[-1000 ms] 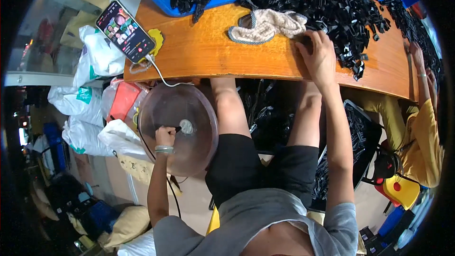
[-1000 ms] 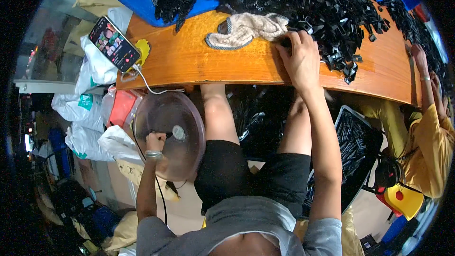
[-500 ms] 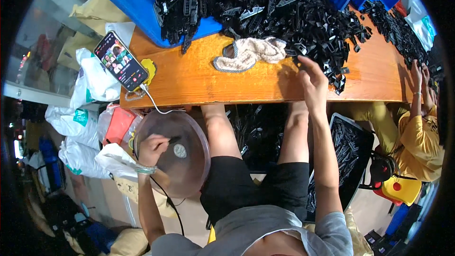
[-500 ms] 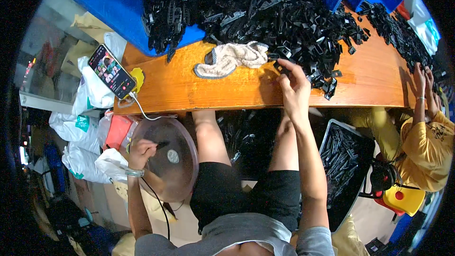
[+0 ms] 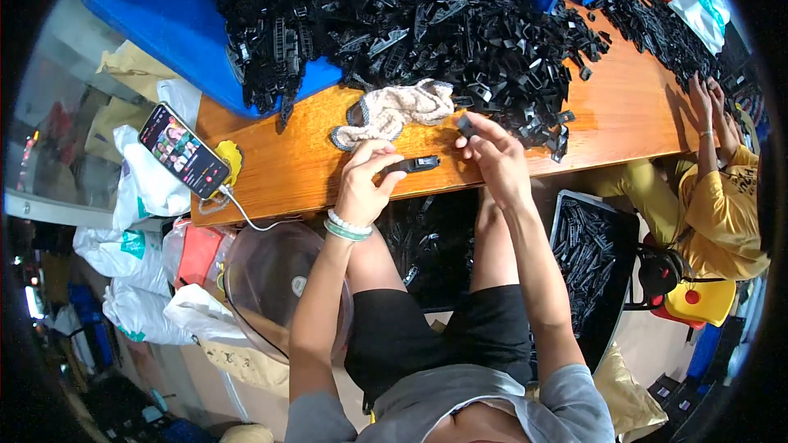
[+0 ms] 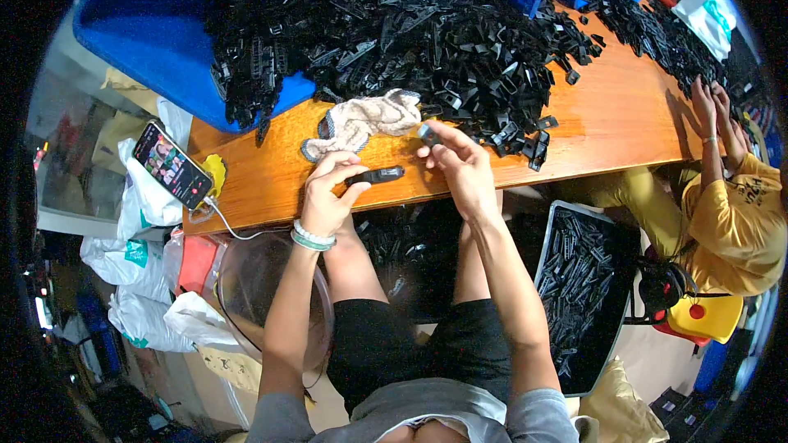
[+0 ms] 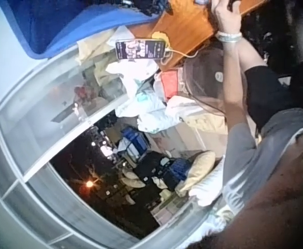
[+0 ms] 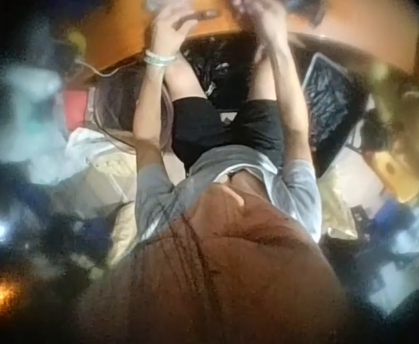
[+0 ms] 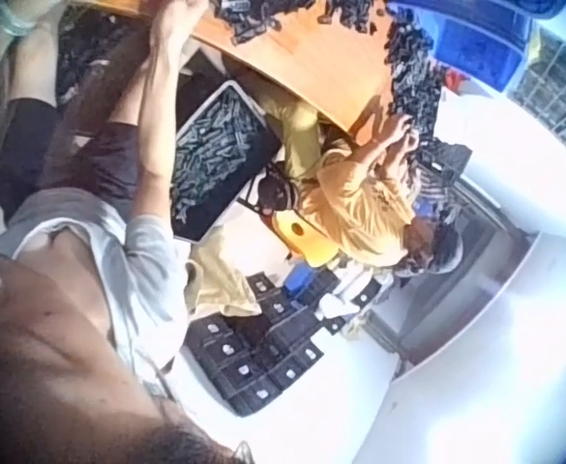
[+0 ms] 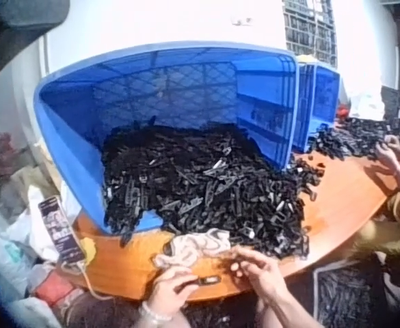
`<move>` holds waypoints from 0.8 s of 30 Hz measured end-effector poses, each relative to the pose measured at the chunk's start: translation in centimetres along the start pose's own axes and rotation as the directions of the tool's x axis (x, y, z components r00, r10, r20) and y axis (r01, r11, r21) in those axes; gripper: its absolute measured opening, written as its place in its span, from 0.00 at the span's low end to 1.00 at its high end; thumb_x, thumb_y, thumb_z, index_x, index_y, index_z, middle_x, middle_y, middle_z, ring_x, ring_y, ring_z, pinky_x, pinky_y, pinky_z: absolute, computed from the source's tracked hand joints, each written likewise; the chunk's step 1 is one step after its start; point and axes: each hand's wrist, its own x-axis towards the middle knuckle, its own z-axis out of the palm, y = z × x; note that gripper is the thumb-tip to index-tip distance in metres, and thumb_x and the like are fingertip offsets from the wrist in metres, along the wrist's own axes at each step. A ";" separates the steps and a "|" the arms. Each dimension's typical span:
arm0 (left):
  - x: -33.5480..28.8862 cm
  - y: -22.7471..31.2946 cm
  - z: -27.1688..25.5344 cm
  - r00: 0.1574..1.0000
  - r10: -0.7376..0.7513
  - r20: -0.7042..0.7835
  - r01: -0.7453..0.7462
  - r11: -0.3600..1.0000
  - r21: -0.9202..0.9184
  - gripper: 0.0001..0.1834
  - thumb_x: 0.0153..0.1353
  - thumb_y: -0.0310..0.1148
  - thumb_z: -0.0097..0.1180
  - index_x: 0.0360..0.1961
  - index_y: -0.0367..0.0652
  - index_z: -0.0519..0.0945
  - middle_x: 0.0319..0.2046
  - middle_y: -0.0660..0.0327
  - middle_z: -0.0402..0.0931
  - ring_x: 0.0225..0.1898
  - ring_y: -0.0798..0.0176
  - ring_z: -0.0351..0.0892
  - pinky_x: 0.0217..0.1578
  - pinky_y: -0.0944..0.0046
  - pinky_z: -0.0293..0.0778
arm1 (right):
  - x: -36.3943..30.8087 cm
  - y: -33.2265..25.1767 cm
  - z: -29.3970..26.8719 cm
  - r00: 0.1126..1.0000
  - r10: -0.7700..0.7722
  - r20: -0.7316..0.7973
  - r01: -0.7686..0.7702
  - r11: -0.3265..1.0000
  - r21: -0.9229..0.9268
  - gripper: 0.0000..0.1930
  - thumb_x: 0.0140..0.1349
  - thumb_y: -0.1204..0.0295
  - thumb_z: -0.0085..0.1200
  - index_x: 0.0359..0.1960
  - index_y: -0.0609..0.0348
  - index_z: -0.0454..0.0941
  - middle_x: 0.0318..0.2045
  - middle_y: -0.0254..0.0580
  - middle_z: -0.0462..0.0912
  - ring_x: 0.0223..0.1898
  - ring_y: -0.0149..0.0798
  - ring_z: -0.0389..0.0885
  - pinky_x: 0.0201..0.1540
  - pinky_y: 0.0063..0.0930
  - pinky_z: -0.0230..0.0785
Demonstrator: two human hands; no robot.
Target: The person assembles black plastic components by fitting small plastic pieces together by hand and dips them into a bowl of water on the table.
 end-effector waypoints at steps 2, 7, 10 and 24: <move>0.2 0.1 0.2 1.000 -0.022 0.019 0.022 1.000 -0.011 0.13 0.44 0.20 0.66 0.34 0.34 0.82 0.38 0.55 0.75 0.40 0.57 0.77 0.44 0.64 0.73 | -0.2 0.1 -0.3 1.000 0.015 0.023 -0.014 0.998 -0.063 0.18 0.62 0.81 0.50 0.54 0.67 0.73 0.33 0.40 0.82 0.32 0.26 0.76 0.39 0.19 0.69; 0.2 -0.2 0.1 0.995 -0.089 0.053 0.092 0.995 -0.049 0.12 0.44 0.22 0.66 0.34 0.34 0.82 0.37 0.56 0.74 0.41 0.57 0.75 0.45 0.63 0.72 | -1.4 -0.3 1.3 0.994 -0.003 0.109 0.055 0.878 -0.476 0.16 0.60 0.79 0.55 0.51 0.64 0.77 0.35 0.38 0.82 0.34 0.30 0.77 0.39 0.21 0.68; 0.2 -0.3 0.1 0.997 -0.056 0.059 0.056 0.998 -0.009 0.12 0.45 0.23 0.66 0.34 0.34 0.82 0.36 0.56 0.74 0.41 0.56 0.74 0.45 0.62 0.71 | -1.3 -0.9 0.6 0.919 -0.180 0.350 0.393 0.492 -0.777 0.15 0.53 0.78 0.59 0.45 0.61 0.82 0.31 0.42 0.79 0.35 0.40 0.73 0.43 0.32 0.65; 1.0 0.1 0.3 0.992 0.067 0.108 -0.071 0.997 0.035 0.12 0.45 0.24 0.67 0.32 0.34 0.81 0.30 0.57 0.74 0.35 0.55 0.74 0.39 0.61 0.70 | 0.0 -0.6 1.3 0.822 -0.170 0.544 0.569 0.292 -0.769 0.14 0.47 0.79 0.61 0.39 0.60 0.83 0.36 0.43 0.77 0.41 0.47 0.72 0.45 0.37 0.64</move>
